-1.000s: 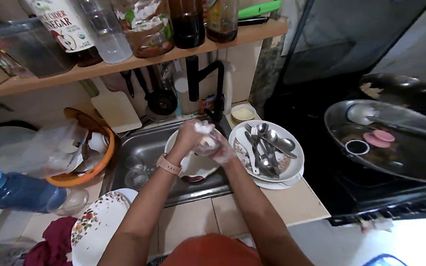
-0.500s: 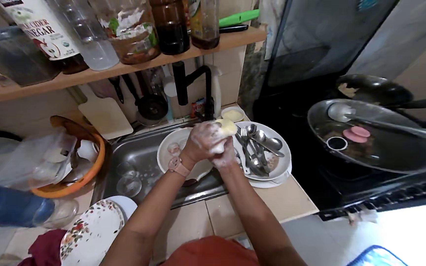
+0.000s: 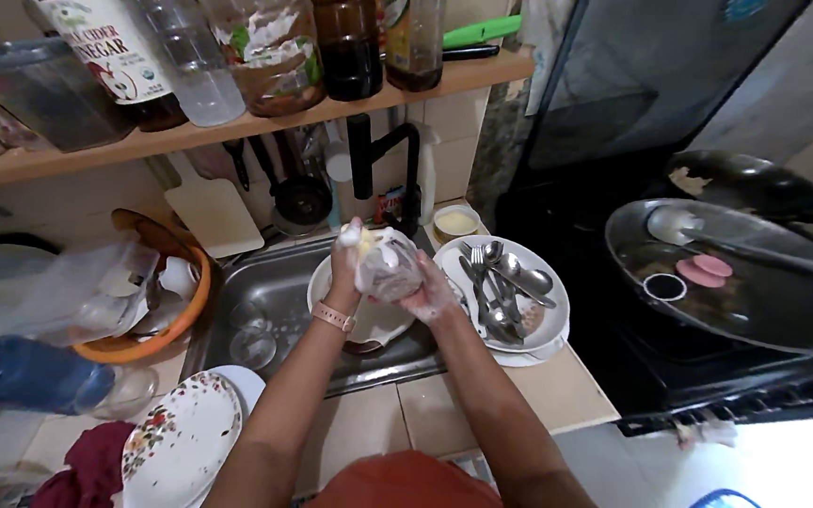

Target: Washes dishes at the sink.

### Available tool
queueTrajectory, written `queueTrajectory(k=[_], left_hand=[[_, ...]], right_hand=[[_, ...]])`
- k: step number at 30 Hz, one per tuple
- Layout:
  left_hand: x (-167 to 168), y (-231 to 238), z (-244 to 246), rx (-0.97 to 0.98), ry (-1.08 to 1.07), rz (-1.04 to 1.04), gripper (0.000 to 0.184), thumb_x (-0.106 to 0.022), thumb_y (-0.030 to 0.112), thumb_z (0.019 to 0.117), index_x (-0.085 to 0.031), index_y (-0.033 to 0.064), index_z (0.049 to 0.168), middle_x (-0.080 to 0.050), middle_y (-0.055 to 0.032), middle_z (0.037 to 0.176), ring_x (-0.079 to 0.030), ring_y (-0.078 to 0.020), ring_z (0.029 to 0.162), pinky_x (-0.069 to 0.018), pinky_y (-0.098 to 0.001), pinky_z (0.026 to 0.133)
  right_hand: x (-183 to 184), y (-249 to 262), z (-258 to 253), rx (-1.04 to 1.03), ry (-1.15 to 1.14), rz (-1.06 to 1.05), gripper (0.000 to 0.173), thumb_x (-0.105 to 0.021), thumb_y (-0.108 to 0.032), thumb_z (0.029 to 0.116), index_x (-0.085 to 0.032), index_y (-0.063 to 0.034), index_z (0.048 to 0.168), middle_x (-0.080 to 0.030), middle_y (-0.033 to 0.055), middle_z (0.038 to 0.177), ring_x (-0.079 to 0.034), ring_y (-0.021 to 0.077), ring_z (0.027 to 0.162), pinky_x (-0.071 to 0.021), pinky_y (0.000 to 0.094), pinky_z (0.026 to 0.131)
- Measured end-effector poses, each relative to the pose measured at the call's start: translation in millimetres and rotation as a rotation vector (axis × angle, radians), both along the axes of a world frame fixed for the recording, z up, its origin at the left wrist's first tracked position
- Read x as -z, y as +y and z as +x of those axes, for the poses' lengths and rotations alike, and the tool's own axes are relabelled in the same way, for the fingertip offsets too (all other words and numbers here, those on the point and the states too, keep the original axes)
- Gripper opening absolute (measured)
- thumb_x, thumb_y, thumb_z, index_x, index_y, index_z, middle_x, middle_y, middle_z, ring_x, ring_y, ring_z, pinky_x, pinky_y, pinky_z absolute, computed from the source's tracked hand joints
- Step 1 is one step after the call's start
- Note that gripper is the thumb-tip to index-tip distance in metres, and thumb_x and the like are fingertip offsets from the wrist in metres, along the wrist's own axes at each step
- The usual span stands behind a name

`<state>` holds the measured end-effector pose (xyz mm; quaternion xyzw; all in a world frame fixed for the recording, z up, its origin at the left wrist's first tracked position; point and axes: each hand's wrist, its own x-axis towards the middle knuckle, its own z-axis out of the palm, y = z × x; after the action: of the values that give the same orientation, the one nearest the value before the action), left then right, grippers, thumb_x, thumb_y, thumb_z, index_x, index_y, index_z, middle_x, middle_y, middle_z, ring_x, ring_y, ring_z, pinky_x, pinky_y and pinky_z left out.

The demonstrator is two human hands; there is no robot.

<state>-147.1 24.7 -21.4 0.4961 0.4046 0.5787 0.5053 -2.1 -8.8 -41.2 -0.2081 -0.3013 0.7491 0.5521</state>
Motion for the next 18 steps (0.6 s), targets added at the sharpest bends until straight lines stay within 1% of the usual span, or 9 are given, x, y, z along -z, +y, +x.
queueTrajectory(k=[1,2,4,7,9,11,13,15,18], left_hand=[[3.0,1.9,-1.0,0.006,-0.024,-0.038,0.039,-0.042,0.050,0.1077,-0.060,0.0194,0.125,-0.065,0.0031,0.097,-0.062,-0.0037,0.082,-0.0546,-0.0253,0.071],[6.9,4.7,-1.4,0.003,-0.048,-0.078,0.039,-0.042,0.047,0.1087,-0.059,0.0181,0.128,-0.065,0.0022,0.098,-0.062,-0.0041,0.082,-0.0545,-0.0253,0.071],[16.9,11.1,-1.7,-0.008,-0.131,-0.185,0.034,-0.040,0.038,0.1102,-0.057,0.0147,0.128,-0.064,0.0004,0.094,-0.060,-0.0062,0.078,-0.0534,-0.0259,0.068],[28.8,12.4,-2.2,-0.037,-0.306,-0.413,0.036,-0.035,0.037,0.1115,-0.058,0.0108,0.121,-0.062,-0.0031,0.086,-0.061,-0.0112,0.073,-0.0540,-0.0283,0.065],[39.6,6.9,-8.3,-0.031,-0.279,-0.518,0.042,-0.027,0.036,0.1128,-0.055,0.0067,0.123,-0.061,-0.0069,0.090,-0.060,-0.0141,0.076,-0.0539,-0.0303,0.067],[59.1,2.2,-19.2,0.071,-0.103,-0.458,0.039,-0.025,0.022,0.1139,-0.048,0.0003,0.137,-0.061,-0.0140,0.113,-0.061,-0.0163,0.095,-0.0541,-0.0320,0.082],[69.7,-0.1,-23.4,0.136,0.206,-0.331,0.035,-0.042,0.003,0.1080,-0.044,-0.0064,0.141,-0.058,-0.0188,0.126,-0.060,-0.0141,0.106,-0.0521,-0.0271,0.092],[72.9,-5.0,-24.4,0.140,0.416,-0.303,0.042,-0.055,-0.001,0.1022,-0.046,-0.0088,0.142,-0.057,-0.0219,0.133,-0.059,-0.0140,0.114,-0.0494,-0.0258,0.099],[62.8,-24.6,-23.3,0.056,0.208,-0.466,0.039,-0.044,0.003,0.1078,-0.041,-0.0058,0.146,-0.053,-0.0208,0.139,-0.058,-0.0166,0.117,-0.0503,-0.0296,0.098]], right_hand=[[-0.1,1.3,-1.5,0.001,-0.038,0.001,0.066,-0.061,-0.051,0.0943,-0.045,-0.0076,0.141,-0.068,0.0156,0.115,-0.070,0.0297,0.098,-0.0621,0.0454,0.081],[1.0,3.4,-3.5,0.009,-0.070,-0.003,0.061,-0.054,-0.050,0.0988,-0.045,-0.0079,0.141,-0.068,0.0155,0.115,-0.071,0.0292,0.097,-0.0624,0.0447,0.080],[5.1,7.6,-6.8,0.020,-0.137,-0.008,0.056,-0.044,-0.047,0.1051,-0.043,-0.0075,0.145,-0.067,0.0159,0.117,-0.070,0.0278,0.098,-0.0621,0.0430,0.081],[7.9,12.0,-18.9,0.122,-0.303,-0.092,0.045,-0.035,-0.037,0.1117,-0.047,-0.0052,0.141,-0.065,0.0111,0.111,-0.066,0.0181,0.094,-0.0577,0.0340,0.080],[9.6,14.0,-28.0,0.197,-0.392,-0.155,0.041,-0.041,-0.029,0.1115,-0.048,0.0005,0.139,-0.063,0.0133,0.112,-0.062,0.0170,0.097,-0.0540,0.0333,0.086],[16.4,18.3,-30.1,0.199,-0.424,-0.197,0.043,-0.047,-0.028,0.1100,-0.050,0.0040,0.138,-0.064,0.0164,0.115,-0.062,0.0187,0.099,-0.0534,0.0348,0.090],[27.2,24.0,-26.8,0.147,-0.350,-0.245,0.032,-0.048,-0.023,0.1098,-0.053,0.0013,0.130,-0.064,0.0097,0.100,-0.063,0.0138,0.085,-0.0552,0.0306,0.078],[35.7,25.1,-22.3,0.080,-0.237,-0.310,0.017,-0.045,-0.017,0.1097,-0.054,-0.0045,0.118,-0.064,0.0025,0.082,-0.063,0.0088,0.068,-0.0559,0.0246,0.064],[42.1,21.5,-20.0,0.006,-0.085,-0.347,0.013,-0.037,-0.009,0.1102,-0.050,-0.0081,0.113,-0.065,0.0010,0.077,-0.066,0.0100,0.064,-0.0587,0.0250,0.063]])
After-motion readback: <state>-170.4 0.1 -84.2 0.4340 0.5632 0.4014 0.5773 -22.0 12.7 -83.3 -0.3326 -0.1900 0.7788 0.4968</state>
